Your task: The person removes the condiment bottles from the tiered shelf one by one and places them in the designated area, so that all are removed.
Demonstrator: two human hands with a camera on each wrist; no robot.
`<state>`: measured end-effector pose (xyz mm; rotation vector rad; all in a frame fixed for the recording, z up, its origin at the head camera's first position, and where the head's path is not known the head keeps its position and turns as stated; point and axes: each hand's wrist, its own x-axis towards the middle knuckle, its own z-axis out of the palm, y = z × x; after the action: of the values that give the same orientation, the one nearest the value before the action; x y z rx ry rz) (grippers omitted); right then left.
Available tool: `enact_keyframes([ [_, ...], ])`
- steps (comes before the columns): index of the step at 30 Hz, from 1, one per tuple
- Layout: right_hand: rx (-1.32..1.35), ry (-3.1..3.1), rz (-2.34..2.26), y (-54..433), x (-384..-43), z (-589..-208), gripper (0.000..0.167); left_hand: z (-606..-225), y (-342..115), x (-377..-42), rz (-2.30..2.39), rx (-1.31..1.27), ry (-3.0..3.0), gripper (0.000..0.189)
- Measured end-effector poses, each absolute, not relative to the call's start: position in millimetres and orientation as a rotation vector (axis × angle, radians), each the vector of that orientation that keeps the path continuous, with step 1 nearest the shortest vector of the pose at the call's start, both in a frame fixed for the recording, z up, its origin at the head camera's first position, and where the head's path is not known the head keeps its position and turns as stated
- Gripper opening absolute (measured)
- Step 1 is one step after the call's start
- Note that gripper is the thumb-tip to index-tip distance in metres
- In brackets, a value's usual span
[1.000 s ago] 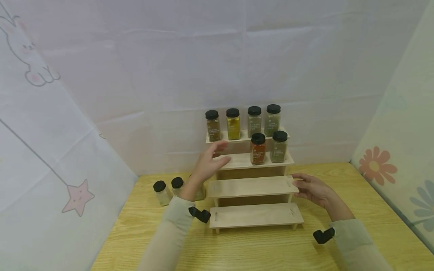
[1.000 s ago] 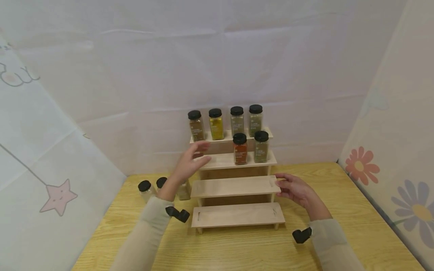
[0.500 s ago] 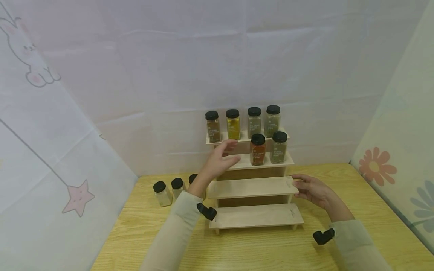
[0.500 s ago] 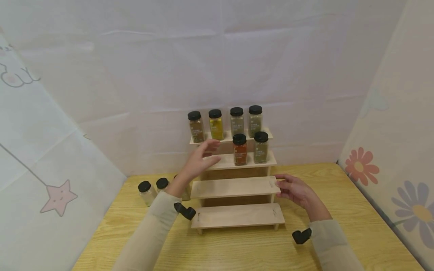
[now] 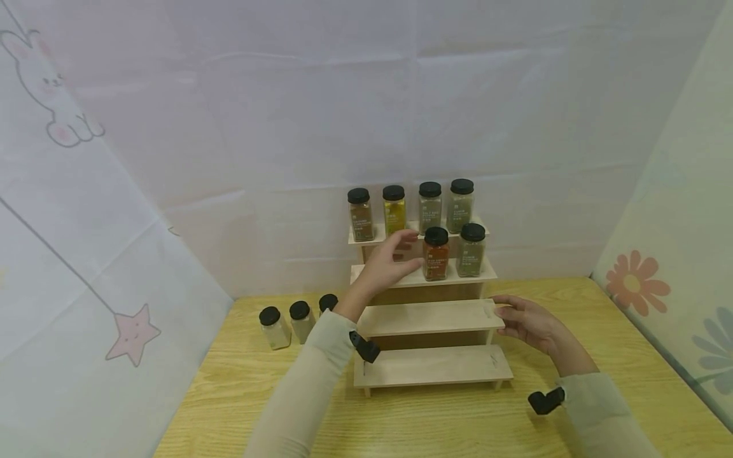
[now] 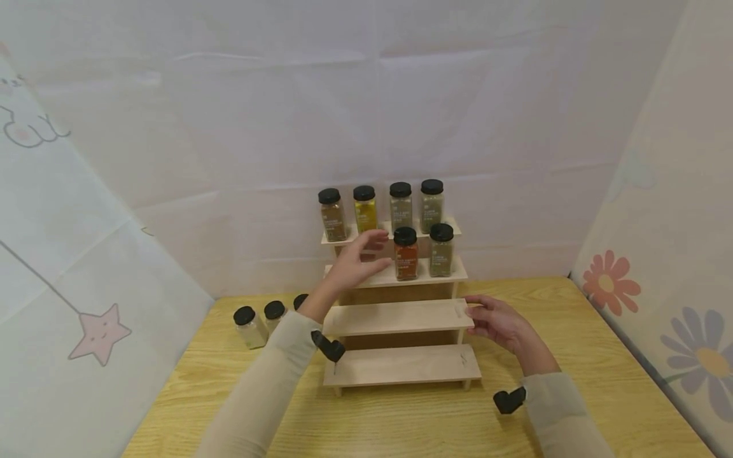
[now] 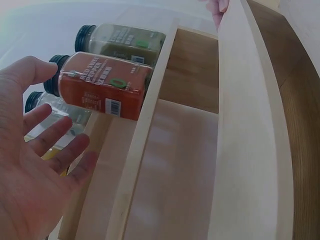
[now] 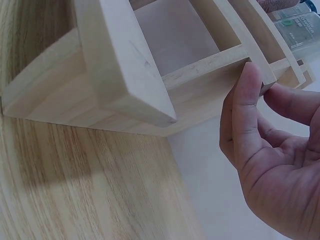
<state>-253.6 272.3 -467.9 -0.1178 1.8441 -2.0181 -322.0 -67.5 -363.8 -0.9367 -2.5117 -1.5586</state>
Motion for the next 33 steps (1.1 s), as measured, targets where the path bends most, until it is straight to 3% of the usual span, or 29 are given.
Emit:
enact_keyframes([
  [33, -0.136, 1.825, -2.027, 275.1, -254.6, -470.2, 0.068, -376.0, -24.1, -333.1, -1.753, -0.827, -2.404, 0.069],
])
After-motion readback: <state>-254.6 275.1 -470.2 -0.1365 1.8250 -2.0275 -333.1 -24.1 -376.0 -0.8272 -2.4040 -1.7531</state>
